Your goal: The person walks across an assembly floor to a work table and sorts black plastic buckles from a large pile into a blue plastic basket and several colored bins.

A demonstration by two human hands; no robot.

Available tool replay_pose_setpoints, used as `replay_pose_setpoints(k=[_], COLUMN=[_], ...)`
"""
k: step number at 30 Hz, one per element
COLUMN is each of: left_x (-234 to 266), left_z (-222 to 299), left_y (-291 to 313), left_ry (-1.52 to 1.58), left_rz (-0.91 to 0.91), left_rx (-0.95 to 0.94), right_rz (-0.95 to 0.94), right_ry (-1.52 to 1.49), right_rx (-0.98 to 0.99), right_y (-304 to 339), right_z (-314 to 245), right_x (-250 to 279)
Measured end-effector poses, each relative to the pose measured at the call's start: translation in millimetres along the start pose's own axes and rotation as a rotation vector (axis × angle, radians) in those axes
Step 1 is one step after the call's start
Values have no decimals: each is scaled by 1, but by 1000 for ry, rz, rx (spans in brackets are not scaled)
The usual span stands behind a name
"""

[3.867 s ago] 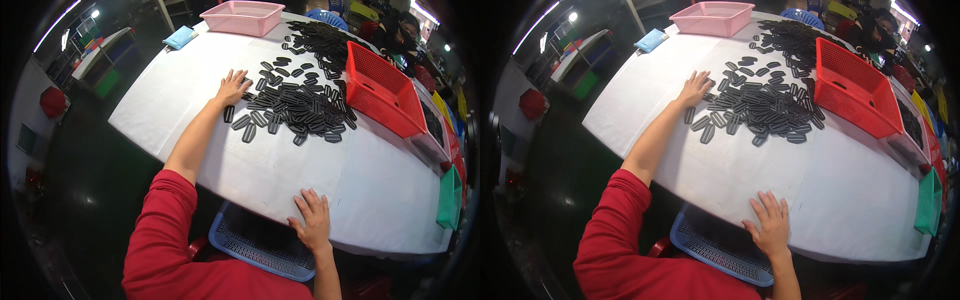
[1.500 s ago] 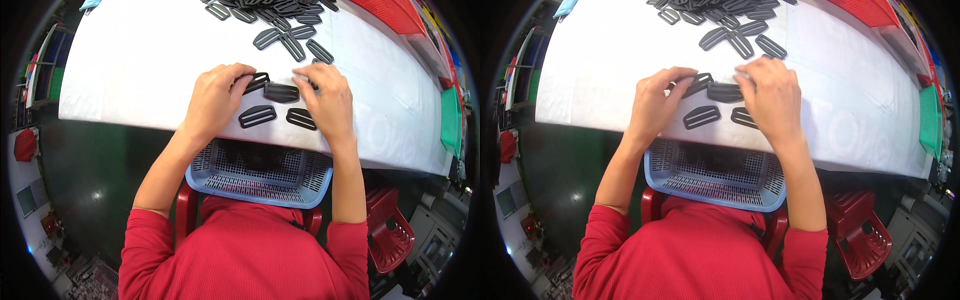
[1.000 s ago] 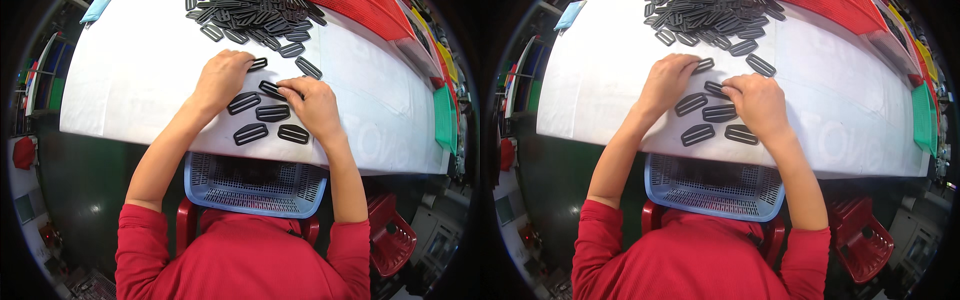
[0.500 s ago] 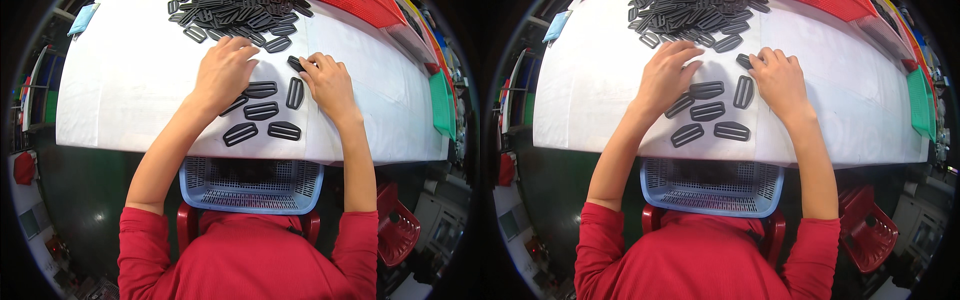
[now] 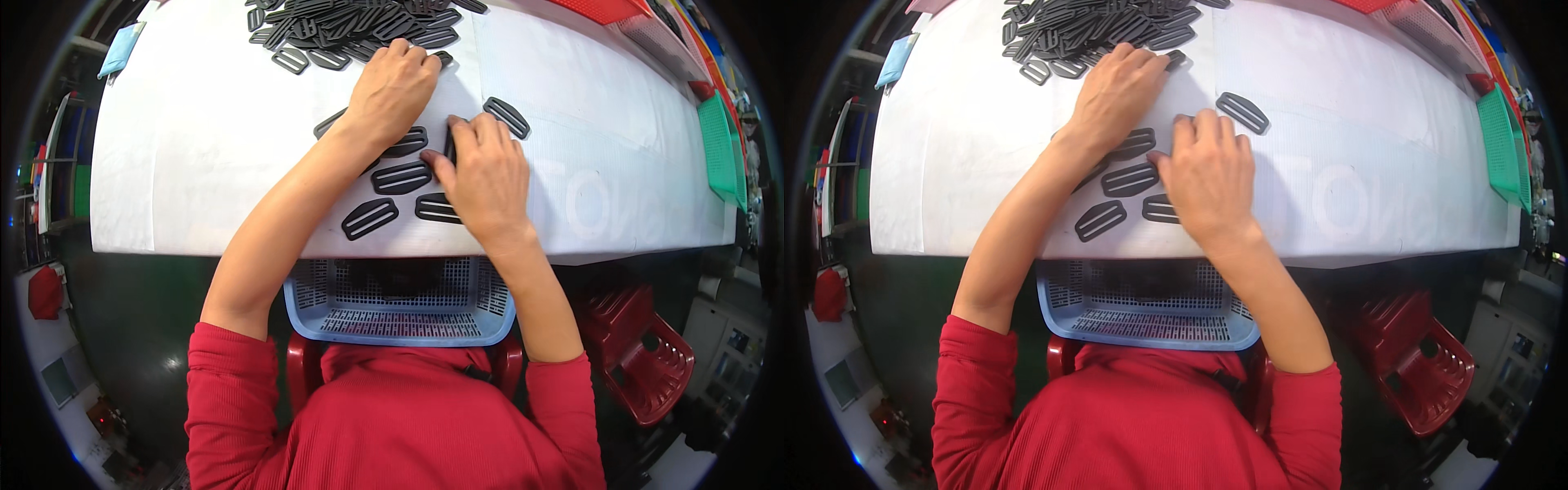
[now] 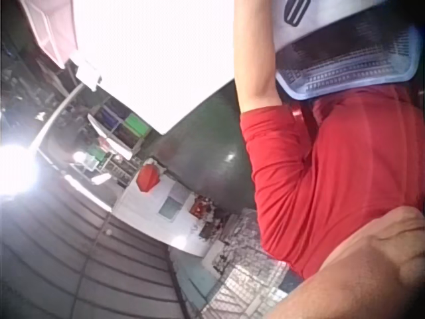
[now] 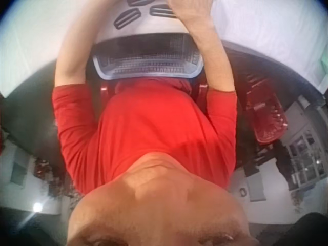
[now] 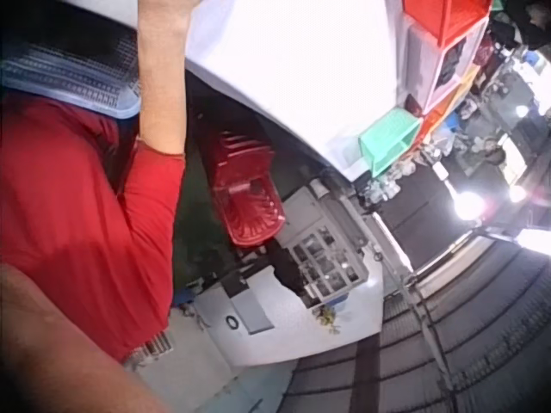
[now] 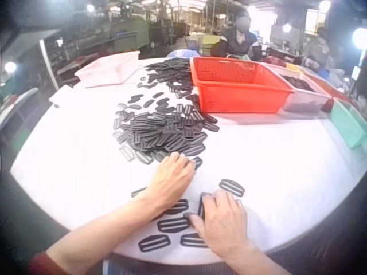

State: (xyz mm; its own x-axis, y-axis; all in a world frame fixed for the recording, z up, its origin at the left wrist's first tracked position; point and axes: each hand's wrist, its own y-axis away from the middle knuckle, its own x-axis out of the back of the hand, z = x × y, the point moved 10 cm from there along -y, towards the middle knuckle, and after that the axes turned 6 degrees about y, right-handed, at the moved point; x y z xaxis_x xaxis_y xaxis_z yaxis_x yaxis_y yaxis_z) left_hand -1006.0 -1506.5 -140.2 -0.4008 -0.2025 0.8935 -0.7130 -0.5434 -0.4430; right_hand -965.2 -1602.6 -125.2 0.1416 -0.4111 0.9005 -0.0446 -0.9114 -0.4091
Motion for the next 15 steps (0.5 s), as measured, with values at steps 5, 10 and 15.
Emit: replay_pose_setpoints(k=[5, 10, 15], left_x=[15, 41, 186], left_z=[-1, -16, -42], left_y=[8, 16, 54], left_ry=[144, 319, 468], left_rz=[113, 48, 713], left_rx=[16, 147, 160], right_rz=[-2, -14, -104], right_ry=[6, -49, -239], right_rx=[0, 4, -176], right_y=[6, 5, -5], right_z=[-5, 9, 67], right_x=[0, 11, 5])
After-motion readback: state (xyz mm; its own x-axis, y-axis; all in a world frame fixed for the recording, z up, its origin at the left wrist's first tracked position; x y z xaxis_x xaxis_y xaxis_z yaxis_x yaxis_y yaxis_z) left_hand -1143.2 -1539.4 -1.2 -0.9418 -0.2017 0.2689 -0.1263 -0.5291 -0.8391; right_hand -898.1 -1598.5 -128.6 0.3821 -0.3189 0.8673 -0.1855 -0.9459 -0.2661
